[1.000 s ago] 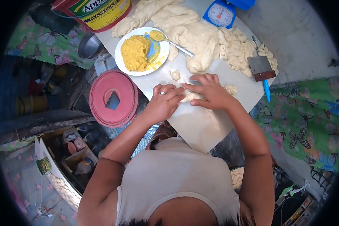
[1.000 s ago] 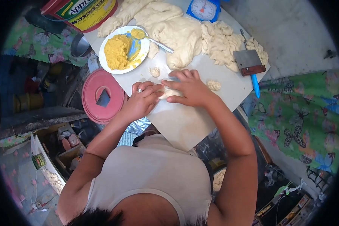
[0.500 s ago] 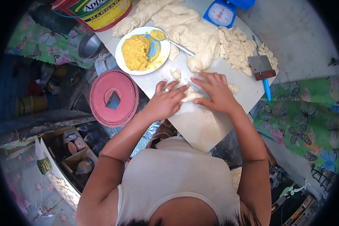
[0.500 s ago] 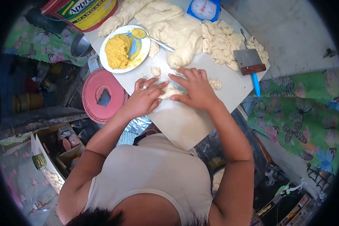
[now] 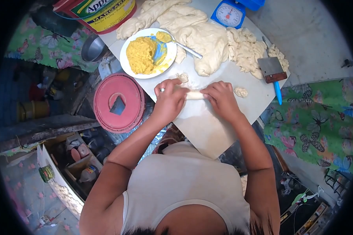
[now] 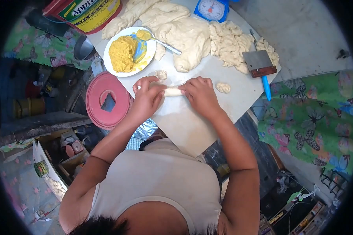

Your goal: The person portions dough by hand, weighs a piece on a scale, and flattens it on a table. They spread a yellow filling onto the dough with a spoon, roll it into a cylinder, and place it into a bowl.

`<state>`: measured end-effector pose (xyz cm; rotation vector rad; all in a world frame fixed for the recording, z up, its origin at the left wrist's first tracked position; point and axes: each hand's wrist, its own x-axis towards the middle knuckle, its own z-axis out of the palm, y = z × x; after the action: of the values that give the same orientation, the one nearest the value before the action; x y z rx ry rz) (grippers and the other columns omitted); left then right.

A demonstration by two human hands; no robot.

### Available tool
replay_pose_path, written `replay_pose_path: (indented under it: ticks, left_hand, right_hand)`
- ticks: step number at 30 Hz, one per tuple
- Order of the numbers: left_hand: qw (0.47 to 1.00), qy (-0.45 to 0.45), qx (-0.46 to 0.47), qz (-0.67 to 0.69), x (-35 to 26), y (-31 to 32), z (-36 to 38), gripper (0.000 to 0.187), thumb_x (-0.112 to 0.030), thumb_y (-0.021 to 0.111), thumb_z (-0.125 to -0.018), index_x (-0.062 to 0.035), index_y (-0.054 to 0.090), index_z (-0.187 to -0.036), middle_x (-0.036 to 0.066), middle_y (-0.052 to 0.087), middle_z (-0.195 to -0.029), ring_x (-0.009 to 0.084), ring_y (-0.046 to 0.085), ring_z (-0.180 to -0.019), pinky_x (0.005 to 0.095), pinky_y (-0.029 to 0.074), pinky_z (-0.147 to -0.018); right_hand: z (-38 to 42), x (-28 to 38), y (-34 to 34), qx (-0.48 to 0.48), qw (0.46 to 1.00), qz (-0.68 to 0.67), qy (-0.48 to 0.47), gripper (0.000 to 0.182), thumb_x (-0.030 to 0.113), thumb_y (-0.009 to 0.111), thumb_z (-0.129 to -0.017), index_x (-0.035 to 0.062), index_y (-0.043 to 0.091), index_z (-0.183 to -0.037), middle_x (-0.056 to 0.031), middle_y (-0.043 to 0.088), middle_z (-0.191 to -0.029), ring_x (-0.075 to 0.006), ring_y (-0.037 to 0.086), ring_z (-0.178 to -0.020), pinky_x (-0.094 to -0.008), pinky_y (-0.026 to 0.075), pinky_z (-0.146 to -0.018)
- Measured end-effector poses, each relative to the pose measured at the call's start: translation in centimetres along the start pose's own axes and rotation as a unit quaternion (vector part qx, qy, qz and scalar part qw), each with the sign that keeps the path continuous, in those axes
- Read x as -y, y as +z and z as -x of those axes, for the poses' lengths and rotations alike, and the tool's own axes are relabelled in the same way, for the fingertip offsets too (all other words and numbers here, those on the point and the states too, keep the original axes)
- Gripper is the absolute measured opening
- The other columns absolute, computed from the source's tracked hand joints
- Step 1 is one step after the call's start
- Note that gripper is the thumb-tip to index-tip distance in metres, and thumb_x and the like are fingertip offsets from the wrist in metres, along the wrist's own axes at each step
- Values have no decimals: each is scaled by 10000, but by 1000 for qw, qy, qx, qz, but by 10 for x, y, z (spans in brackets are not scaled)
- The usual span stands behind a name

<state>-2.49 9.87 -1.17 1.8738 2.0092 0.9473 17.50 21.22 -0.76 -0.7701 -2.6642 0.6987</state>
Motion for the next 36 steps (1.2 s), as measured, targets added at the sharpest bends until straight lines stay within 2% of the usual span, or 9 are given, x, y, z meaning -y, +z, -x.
replay_pose_path:
  ticks: [2, 8, 12, 18, 21, 24, 26, 28, 36]
  left_hand:
    - [994, 43, 38, -95, 3, 2, 1, 251, -225, 690, -821, -127, 703, -1052, 99, 488, -1281, 286, 405, -1208, 470, 233, -991]
    - [982, 94, 0, -164, 1, -5, -5, 309, -308, 683, -829, -140, 692, -1088, 94, 501, -1269, 277, 442, -1183, 487, 247, -984]
    - [987, 58, -21, -149, 4, 1, -4, 322, -306, 702, -792, -138, 694, -1067, 95, 500, -1284, 273, 443, -1191, 503, 268, -971]
    - [985, 113, 13, -127, 5, 2, -6, 317, -220, 670, -836, -141, 671, -1142, 65, 541, -1199, 264, 479, -1101, 456, 282, -941]
    - [986, 66, -45, -149, 5, 2, -16, 342, -215, 711, -766, -133, 675, -1096, 54, 549, -1153, 258, 475, -1068, 434, 316, -903]
    - [988, 111, 7, -111, 1, -5, -16, 365, -239, 699, -809, -130, 656, -1156, 67, 529, -1197, 267, 476, -1091, 440, 296, -928]
    - [987, 90, 7, -131, 2, 1, -18, 379, -246, 702, -806, -129, 651, -1163, 70, 523, -1205, 270, 470, -1096, 444, 296, -931]
    - [986, 71, 4, -154, 4, 4, -20, 392, -254, 706, -803, -128, 646, -1170, 72, 517, -1212, 274, 464, -1101, 448, 296, -933]
    - [986, 89, -23, -138, 4, 8, -30, 326, -244, 730, -776, -119, 679, -1074, 85, 516, -1213, 285, 446, -1111, 447, 305, -932]
  right_hand:
    - [-4, 6, -7, -61, 997, 20, -45, 259, 276, 676, -829, 139, 684, -1049, -31, 587, -1004, -218, 527, -997, -374, 344, -892]
    - [-7, -6, -6, -42, 997, 61, -33, 367, 314, 697, -803, 155, 664, -1132, -30, 587, -1046, -210, 528, -1020, -386, 341, -912]
    - [-9, -2, -7, -52, 997, 59, 12, 357, 288, 685, -816, 166, 665, -1151, -28, 589, -1049, -211, 528, -1021, -381, 343, -911]
    - [-12, -14, -5, -6, 999, 36, -38, 372, 280, 645, -855, 172, 626, -1210, -43, 591, -1077, -225, 535, -1006, -381, 354, -891]
    - [-17, -12, -3, -73, 996, 50, 12, 341, 277, 641, -858, 172, 642, -1183, -39, 604, -1060, -229, 536, -988, -384, 360, -875]
    - [-19, -5, -6, -101, 993, -9, -58, 288, 275, 635, -865, 155, 679, -1123, -25, 614, -1028, -220, 532, -984, -381, 356, -872]
    - [-21, -10, -4, -5, 999, 33, -4, 346, 301, 640, -861, 151, 653, -1173, -26, 606, -1039, -219, 527, -998, -379, 348, -879]
    - [-23, -14, -2, -29, 999, 37, -4, 353, 297, 649, -853, 154, 649, -1175, -25, 605, -1039, -221, 524, -1002, -379, 345, -880]
    - [-24, -8, -1, -57, 998, 4, -9, 308, 269, 661, -848, 119, 652, -1117, -52, 609, -1017, -240, 526, -991, -381, 340, -884]
